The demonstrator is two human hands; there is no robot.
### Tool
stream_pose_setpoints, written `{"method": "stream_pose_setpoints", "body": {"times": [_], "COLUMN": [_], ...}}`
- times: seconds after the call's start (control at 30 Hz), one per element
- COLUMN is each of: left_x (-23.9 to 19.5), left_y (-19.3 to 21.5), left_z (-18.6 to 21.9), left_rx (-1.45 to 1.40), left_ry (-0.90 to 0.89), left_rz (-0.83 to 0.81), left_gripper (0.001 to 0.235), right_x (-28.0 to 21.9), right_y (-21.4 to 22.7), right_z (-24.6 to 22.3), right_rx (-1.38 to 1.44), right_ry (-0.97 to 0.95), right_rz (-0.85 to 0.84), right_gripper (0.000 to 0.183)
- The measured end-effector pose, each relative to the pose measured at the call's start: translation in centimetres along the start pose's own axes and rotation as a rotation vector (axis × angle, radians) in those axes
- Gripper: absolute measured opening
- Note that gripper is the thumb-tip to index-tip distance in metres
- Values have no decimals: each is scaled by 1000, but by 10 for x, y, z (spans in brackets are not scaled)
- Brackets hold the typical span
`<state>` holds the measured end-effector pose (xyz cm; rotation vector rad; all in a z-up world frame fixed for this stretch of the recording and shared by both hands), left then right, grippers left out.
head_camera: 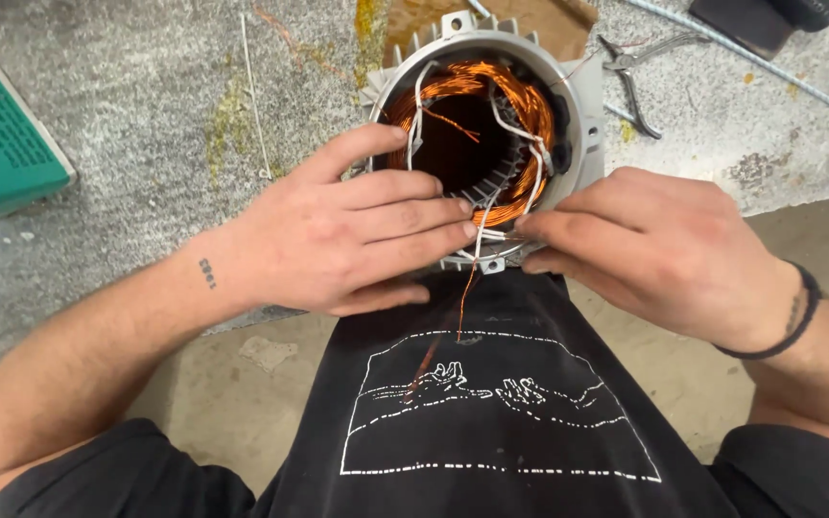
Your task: Manually winding copper wire into an electric motor stator.
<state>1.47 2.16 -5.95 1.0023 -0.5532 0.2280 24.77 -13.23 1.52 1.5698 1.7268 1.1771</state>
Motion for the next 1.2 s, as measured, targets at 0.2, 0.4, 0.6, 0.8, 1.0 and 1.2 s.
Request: {"method": "stream_pose_setpoints", "body": {"times": [0.2,0.4,0.6,0.8,1.0,1.2], "left_x": [-4,-5,-2,8,25,33], "left_y": [-5,-17,-28,-32,-27,-24], "left_z": [-1,4,17,33,46,50], "left_rx": [-6,-36,-48,-12,22,29], "left_ry": [4,62,190,344,533,609], "left_rz": [26,110,267,344,374,379], "left_gripper": [55,51,46,22,15,12], "right_x": [1,-1,13,18,26,30], "right_y": [15,13,13,9,14,16], "right_z": [2,8,6,4,-2,-1], "right_rx": [-60,-201,-214,-297,-301,-272], "right_ry": [62,236,284,271,323,371], "right_rz": [-166,-68,0,58,109,150], "right_gripper": [31,31,26,18,18,15]}}
Point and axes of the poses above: each hand's wrist, its own x-axis towards the middle knuckle, its own y-axis out of the back of the hand, z = x × y, the point moved 1 cm from there along x, towards the middle knuckle, and after that the axes turned 9 degrees about z, right-handed, at the moved point
